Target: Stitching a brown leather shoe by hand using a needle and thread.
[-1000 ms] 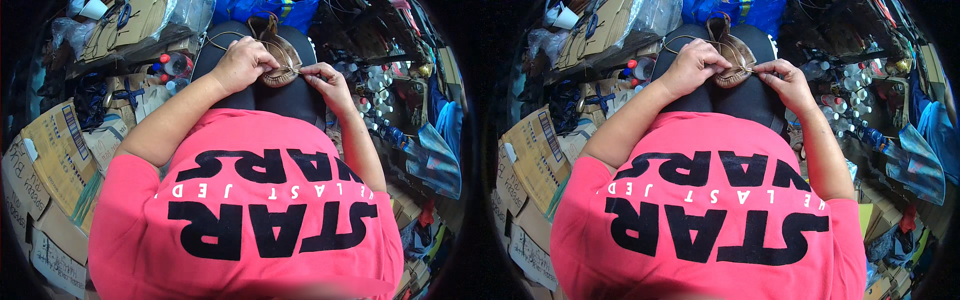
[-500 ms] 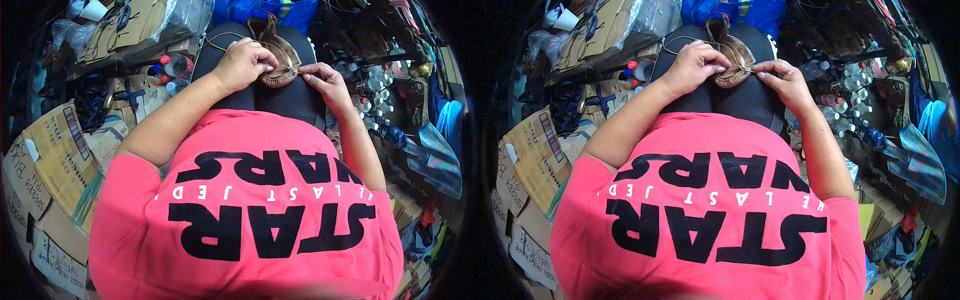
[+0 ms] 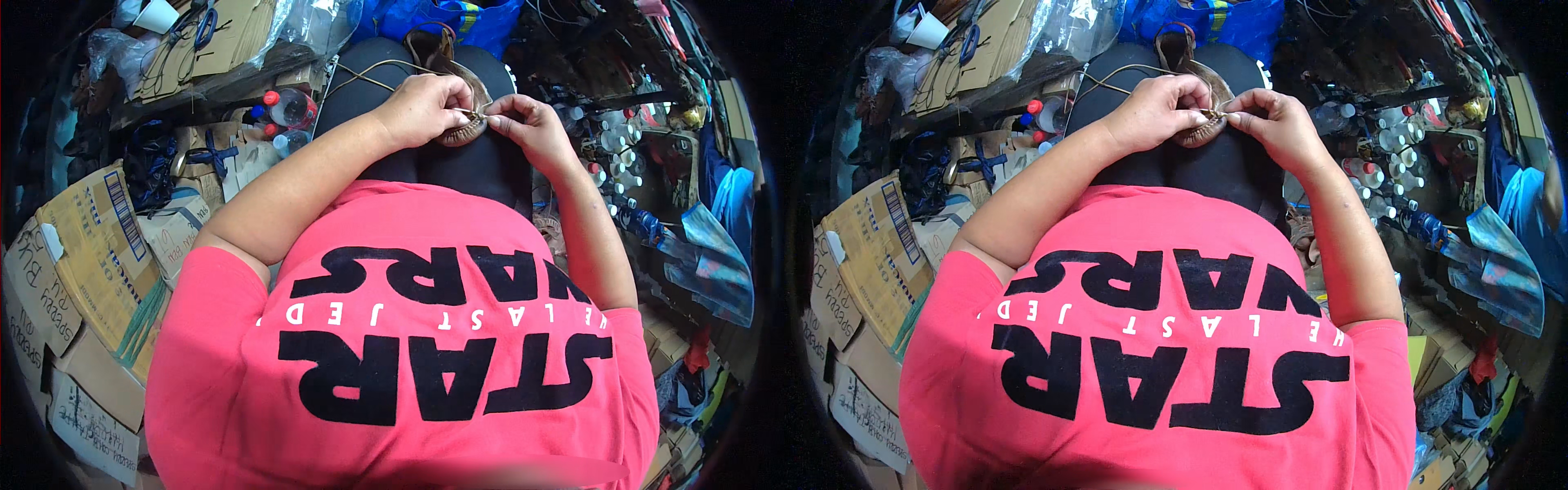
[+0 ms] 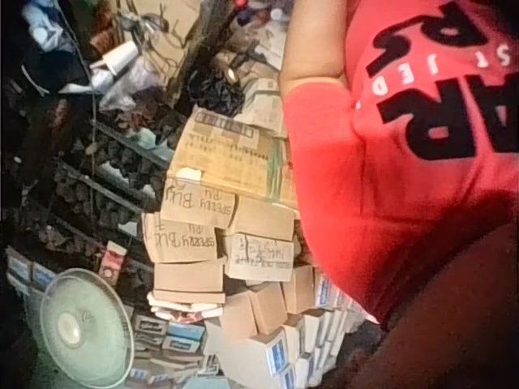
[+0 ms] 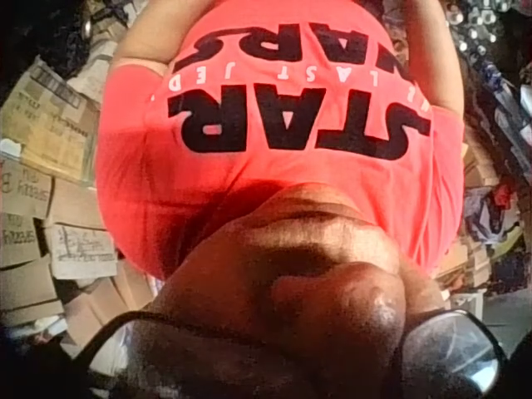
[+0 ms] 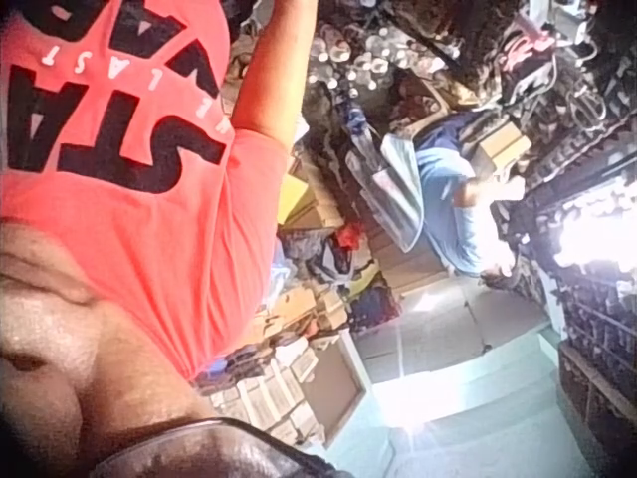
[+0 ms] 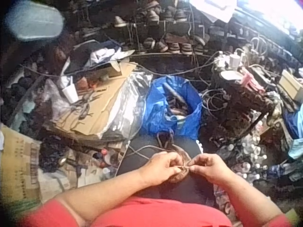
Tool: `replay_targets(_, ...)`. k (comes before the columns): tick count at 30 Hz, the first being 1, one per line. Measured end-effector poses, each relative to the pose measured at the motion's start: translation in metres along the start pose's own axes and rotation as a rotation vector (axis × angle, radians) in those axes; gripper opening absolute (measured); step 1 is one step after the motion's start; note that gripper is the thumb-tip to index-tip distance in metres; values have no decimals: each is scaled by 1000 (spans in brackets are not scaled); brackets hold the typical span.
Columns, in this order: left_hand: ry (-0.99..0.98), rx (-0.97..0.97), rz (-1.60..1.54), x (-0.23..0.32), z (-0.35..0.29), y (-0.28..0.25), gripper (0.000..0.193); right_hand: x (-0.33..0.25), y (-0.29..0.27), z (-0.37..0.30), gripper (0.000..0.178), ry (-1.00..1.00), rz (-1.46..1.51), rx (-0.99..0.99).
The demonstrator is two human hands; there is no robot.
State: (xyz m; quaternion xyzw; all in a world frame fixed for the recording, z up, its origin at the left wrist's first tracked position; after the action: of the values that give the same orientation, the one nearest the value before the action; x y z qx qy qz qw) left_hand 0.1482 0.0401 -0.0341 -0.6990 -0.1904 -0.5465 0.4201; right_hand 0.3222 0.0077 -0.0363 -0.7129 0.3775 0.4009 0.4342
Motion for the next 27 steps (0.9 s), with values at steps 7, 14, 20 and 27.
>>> replay_targets(7,253,-127,604,43,-3,-1,11,-43,3,-1,8,-344,-481,-67)
replay_targets(14,317,-55,497,23,-23,-19,8,-8,-12,-13,15,-201,-96,-24)
replay_targets(20,69,-130,361,26,-14,-8,7,-3,-15,-24,14,-228,-287,125)
replay_targets(27,219,-239,470,26,-4,-3,6,-10,-40,-52,18,-145,59,94)
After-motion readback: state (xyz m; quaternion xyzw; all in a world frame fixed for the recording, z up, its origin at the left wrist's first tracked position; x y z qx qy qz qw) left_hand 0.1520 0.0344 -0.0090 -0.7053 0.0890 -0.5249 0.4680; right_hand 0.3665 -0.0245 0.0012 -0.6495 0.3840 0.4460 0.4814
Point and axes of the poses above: each hand's wrist, its own z-axis towards the middle knuckle, its own y-axis out of the palm, x = y × z, the point moved 5 cm from there along z, towards the middle knuckle, and after that the axes turned 3 degrees about -z, right-handed, at the moved point
